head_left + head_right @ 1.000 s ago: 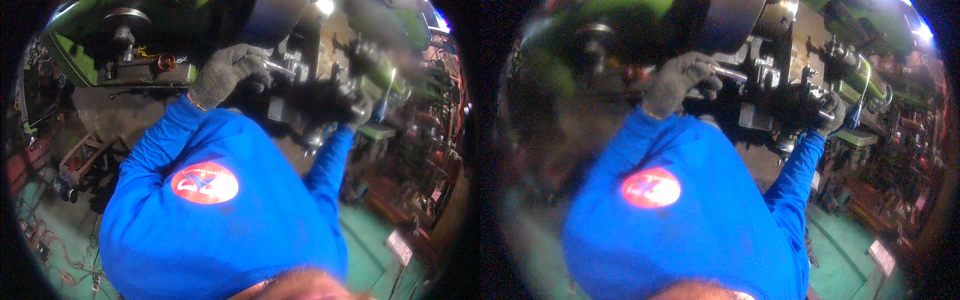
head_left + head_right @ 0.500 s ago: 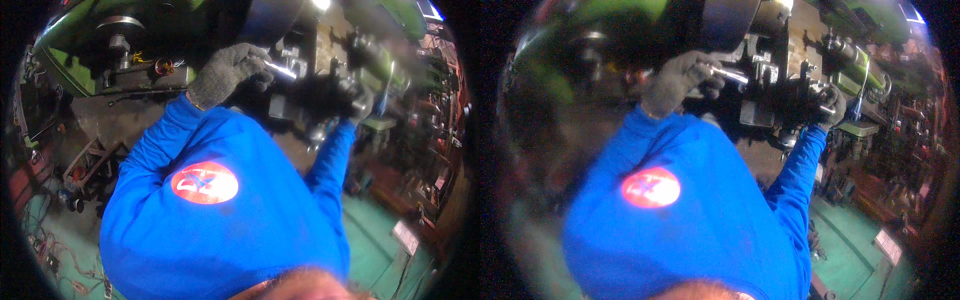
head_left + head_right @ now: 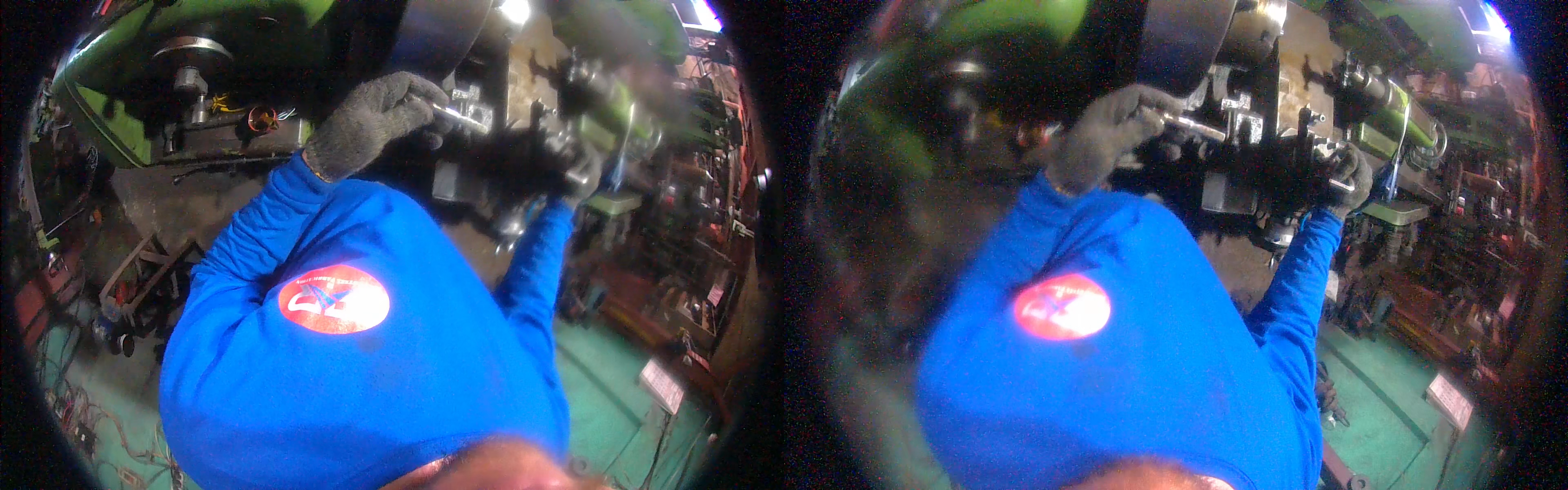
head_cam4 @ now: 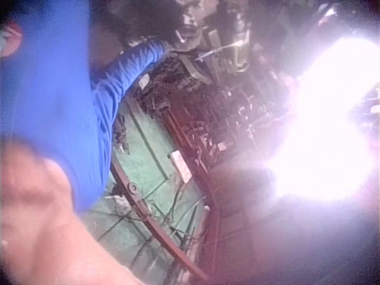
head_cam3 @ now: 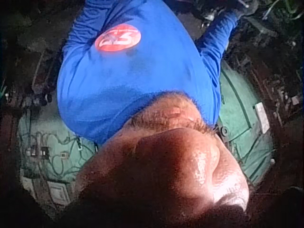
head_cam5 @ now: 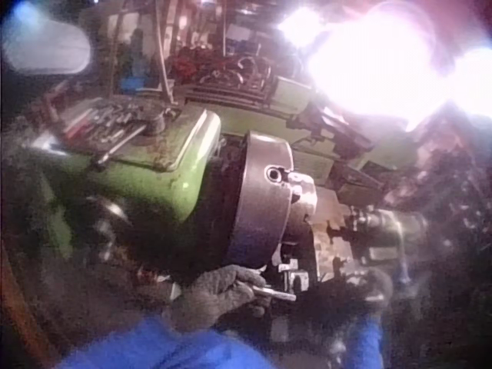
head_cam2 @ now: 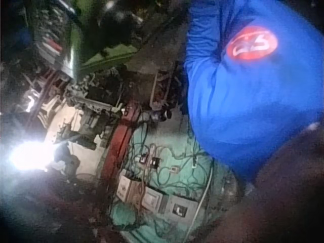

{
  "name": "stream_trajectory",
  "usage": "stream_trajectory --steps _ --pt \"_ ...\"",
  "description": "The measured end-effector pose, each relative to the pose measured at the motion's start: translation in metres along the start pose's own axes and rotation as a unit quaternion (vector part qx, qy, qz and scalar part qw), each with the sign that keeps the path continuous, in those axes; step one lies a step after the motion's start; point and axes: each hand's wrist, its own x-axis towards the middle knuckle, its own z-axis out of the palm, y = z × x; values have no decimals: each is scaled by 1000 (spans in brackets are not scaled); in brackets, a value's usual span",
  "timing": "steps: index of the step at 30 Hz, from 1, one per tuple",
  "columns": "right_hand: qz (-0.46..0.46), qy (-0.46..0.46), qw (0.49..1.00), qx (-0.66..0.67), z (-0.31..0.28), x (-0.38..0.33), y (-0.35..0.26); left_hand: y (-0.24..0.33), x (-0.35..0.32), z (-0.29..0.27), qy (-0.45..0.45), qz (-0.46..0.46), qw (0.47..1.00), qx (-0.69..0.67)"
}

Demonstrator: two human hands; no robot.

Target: The person operates a large green metalworking machine, likely a lathe, in a workshop. They use a wrench to tighten components on the machine's chuck and adjust various levers and handles on the machine's body.

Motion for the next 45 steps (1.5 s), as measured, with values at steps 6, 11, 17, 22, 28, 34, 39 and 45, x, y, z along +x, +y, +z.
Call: stream_trajectory --steps 6,11,17,22,28,34,39,45 --pt "-7 -2 1000 -12 3 0 10 31 11 3 17 -77 996 40" --pt "-1 -17 999 -31 -1 0 8 43 19 -7 -6 -89 993 73" --pt "-19 -16 1000 -1 -7 11 -15 49 39 -21 -19 -55 996 68" --pt "-19 1 1000 -13 -5 3 0 41 44 -24 -51 -20 996 72" --pt "77 -38 996 13 -7 15 -23 66 69 -32 -48 -80 994 56" --pt "103 -51 993 26 -19 19 -36 59 62 -34 -54 -4 991 121" --pt "50 -32 998 4 -10 17 -29 64 59 -31 -46 -64 995 61" --pt "101 0 991 90 -5 7 -18 34 56 -22 -45 -5 993 110"
